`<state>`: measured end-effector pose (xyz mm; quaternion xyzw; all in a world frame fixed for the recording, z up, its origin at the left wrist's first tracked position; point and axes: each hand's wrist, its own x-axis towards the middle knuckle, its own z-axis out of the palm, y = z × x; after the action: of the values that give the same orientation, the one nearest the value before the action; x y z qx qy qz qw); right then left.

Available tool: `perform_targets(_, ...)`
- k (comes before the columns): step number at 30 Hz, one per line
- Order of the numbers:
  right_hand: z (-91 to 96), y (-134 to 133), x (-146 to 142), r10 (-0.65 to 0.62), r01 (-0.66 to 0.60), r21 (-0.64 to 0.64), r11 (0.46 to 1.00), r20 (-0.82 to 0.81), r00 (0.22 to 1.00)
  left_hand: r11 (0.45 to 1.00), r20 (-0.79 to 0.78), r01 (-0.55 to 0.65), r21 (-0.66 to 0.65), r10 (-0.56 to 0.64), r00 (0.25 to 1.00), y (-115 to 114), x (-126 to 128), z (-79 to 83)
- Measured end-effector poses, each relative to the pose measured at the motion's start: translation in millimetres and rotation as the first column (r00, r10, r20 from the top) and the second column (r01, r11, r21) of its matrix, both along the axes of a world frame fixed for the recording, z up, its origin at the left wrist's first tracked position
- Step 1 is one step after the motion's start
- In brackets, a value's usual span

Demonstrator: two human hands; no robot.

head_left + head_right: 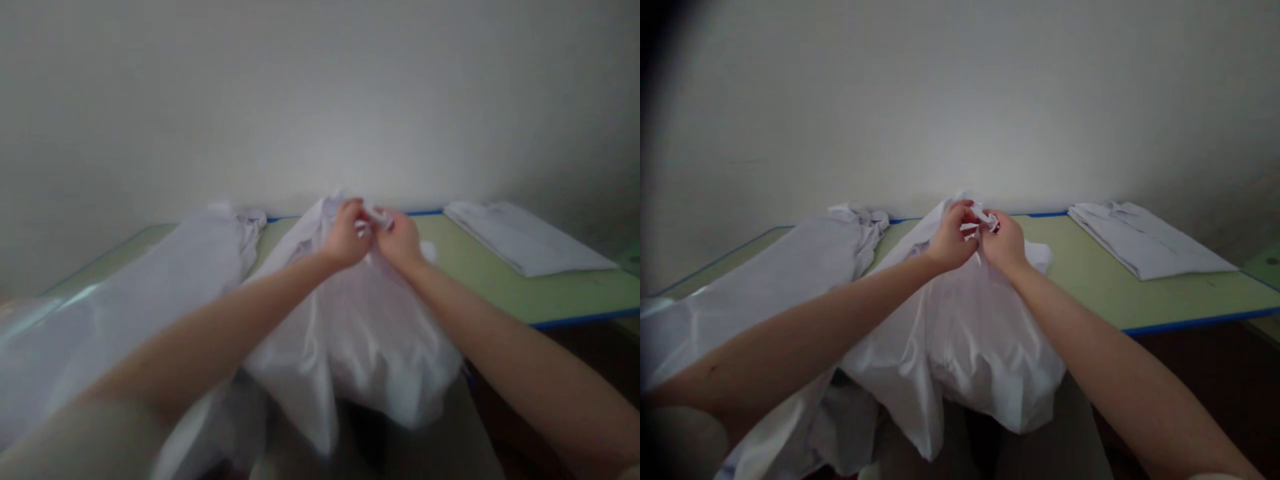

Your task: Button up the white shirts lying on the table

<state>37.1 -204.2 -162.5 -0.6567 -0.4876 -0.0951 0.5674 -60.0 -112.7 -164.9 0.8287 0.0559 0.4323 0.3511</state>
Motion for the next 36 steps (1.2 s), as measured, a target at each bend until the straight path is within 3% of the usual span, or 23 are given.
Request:
perform_targets(6,10.8,-88.2,52.2,-0.208,0.246,0.217,0.945,-0.184,0.961,0.934,0.015,0.152,0.324,-0.165,0.986,-83.5,70.4,9.0)
perform_targets(10,-0.7,-160.7,85.0,-0.317,0.418,0.264,0.87,-0.35,0.881,0.904,0.043,0.244,0.351,-0.275,0.96,-143.0,123.7,-7.3)
perform_targets(14,-22.3,-235.6,108.0,-0.407,0.576,0.247,0.779,-0.5,0.765,0.866,-0.164,0.375,0.331,-0.338,0.927,-202.9,165.4,-33.5)
perform_targets(18,-48.5,-301.1,117.7,-0.395,0.604,0.192,0.774,-0.599,0.696,0.749,-0.347,0.555,0.361,-0.444,0.826,-252.1,182.0,-53.1)
perform_targets(22,-80.5,-343.9,118.0,-0.41,0.605,0.05,0.795,-0.69,0.596,0.639,-0.497,0.69,0.34,-0.501,0.709,-280.3,179.3,-65.8)
perform_targets(26,-113.5,-359.1,114.0,-0.452,0.536,-0.142,0.832,-0.733,0.508,0.504,-0.548,0.777,0.377,-0.555,0.626,-290.1,168.6,-78.6)
perform_targets(28,-122.6,-356.9,112.1,-0.516,0.515,-0.238,0.824,-0.692,0.506,0.492,-0.578,0.779,0.389,-0.528,0.622,-290.8,163.6,-81.4)
perform_targets(32,-111.2,-332.5,110.5,-0.592,0.562,-0.251,0.788,-0.557,0.583,0.542,-0.55,0.727,0.421,-0.485,0.68,-280.0,155.7,-68.3)
perform_targets(36,-69.2,-276.6,104.2,-0.456,0.453,-0.126,0.883,-0.465,0.759,0.637,-0.444,0.622,0.455,-0.444,0.779,-237.1,140.2,-32.1)
